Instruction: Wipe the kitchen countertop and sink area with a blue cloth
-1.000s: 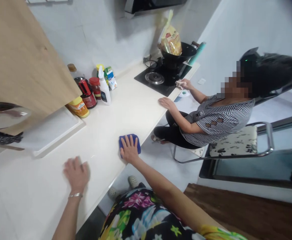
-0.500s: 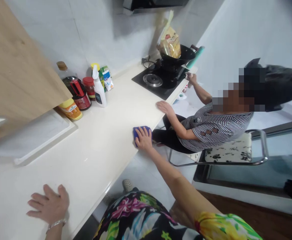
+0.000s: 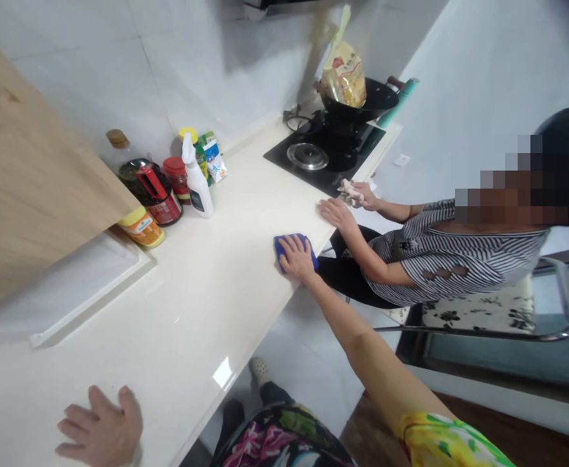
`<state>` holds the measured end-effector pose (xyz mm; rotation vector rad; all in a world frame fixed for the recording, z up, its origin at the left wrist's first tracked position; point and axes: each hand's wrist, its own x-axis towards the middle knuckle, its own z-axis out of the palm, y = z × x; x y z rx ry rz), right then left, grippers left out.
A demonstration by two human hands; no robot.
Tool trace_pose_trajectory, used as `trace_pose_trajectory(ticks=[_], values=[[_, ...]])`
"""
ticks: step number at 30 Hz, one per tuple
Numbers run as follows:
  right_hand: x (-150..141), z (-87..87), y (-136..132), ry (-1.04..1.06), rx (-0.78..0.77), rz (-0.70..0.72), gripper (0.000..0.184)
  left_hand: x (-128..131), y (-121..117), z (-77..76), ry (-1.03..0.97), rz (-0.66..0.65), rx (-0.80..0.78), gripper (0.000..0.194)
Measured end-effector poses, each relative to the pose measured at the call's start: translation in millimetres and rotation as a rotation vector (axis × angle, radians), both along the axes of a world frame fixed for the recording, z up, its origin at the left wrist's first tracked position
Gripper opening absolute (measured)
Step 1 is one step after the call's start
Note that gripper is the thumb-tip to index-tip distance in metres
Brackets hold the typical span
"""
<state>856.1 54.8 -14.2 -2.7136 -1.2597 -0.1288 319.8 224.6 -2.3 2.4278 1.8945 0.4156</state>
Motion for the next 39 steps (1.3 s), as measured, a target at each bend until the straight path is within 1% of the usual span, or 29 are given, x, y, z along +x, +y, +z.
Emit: trace_pose_trajectory(ticks=[3, 6, 11, 15, 19, 23, 27, 31, 36, 39], values=[[12, -2.0, 26, -0.018, 0.012, -0.084, 0.058, 4, -3, 6.7, -0.007, 0.033, 0.041, 0.081], [23, -4.0, 58, -0.016, 0.012, -0.148, 0.059, 11, -6, 14.0, -0.012, 0.067, 0.056, 0.078], [36, -7.0, 117, 0.001, 0.003, -0.187, 0.061, 16, -7, 20.3, 0.004, 0.090, 0.043, 0.076], [35, -7.5, 166, 0.015, 0.014, -0.191, 0.063, 17, -6, 24.4, 0.008, 0.112, 0.007, 0.073], [31, -4.8, 206, 0.030, -0.019, -0.125, 0.064, 18, -5, 27.2, 0.016, 0.121, 0.003, 0.071], [32, -3.0, 237, 0.036, -0.060, -0.014, 0.062, 17, -4, 24.3, 0.009, 0.119, 0.024, 0.071], [40, -4.5, 266, 0.057, -0.064, 0.064, 0.060, 16, -4, 20.3, 0.012, 0.108, 0.052, 0.071], [53, -9.7, 295, 0.093, -0.027, 0.110, 0.059, 17, -2, 20.1, 0.029, 0.138, 0.049, 0.070], [73, -18.8, 322, 0.107, -0.021, 0.161, 0.060, 13, 0, 15.0, 0.067, 0.154, 0.012, 0.072], [79, -23.4, 327, 0.112, -0.016, 0.175, 0.062, 10, 0, 11.2, 0.090, 0.183, -0.025, 0.073]])
